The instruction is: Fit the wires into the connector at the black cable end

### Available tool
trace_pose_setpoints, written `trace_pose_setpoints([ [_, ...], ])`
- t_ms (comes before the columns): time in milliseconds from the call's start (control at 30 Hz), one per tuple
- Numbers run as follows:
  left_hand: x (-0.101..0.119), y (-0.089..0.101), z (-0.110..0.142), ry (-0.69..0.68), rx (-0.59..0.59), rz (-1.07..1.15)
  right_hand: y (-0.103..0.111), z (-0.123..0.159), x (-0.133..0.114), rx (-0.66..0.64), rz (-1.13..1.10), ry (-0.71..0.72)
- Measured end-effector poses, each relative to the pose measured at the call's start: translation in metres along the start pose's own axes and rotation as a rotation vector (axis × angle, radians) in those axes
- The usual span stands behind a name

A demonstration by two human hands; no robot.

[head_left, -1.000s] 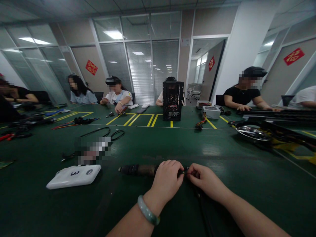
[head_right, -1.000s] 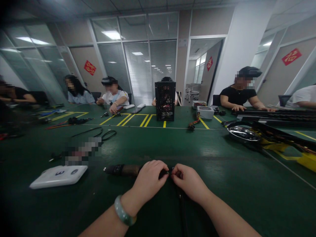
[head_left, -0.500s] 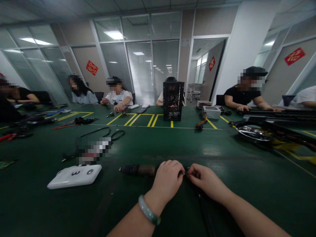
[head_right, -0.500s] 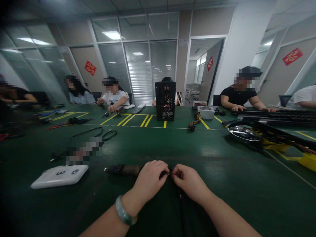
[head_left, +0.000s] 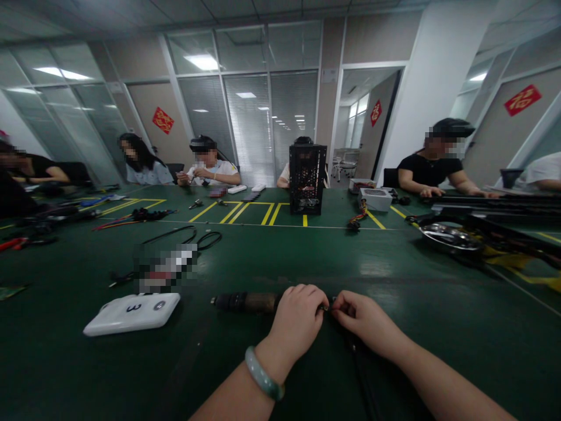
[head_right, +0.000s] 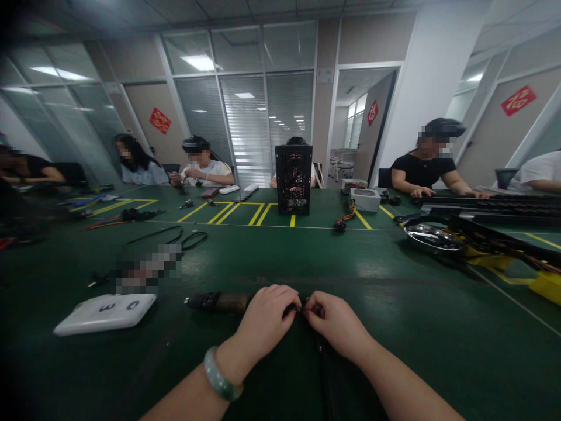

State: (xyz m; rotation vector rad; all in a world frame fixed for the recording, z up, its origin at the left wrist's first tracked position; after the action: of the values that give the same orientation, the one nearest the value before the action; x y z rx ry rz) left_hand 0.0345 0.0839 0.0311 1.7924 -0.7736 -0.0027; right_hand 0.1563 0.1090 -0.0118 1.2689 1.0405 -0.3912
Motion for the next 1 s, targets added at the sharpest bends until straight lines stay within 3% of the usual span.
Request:
trace_pose_setpoints([
  [1000,-0.0019,-0.001,-0.0004,0.011,-0.004,-0.006,-0.0033,-0.0009,0.0004,-0.02,-0.008,-0.015],
])
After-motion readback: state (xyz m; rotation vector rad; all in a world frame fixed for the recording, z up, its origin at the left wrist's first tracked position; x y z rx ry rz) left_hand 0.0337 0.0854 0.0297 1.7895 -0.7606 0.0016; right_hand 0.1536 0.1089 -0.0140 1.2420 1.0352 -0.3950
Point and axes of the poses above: each hand's wrist, its own z-axis away from the middle knuckle, its own y-axis out of the back of the hand, x = y × z, the point moved 9 cm from there along -z, towards the middle knuckle, and after that the axes turned 2 degrees about -z, right-handed, at the moved point
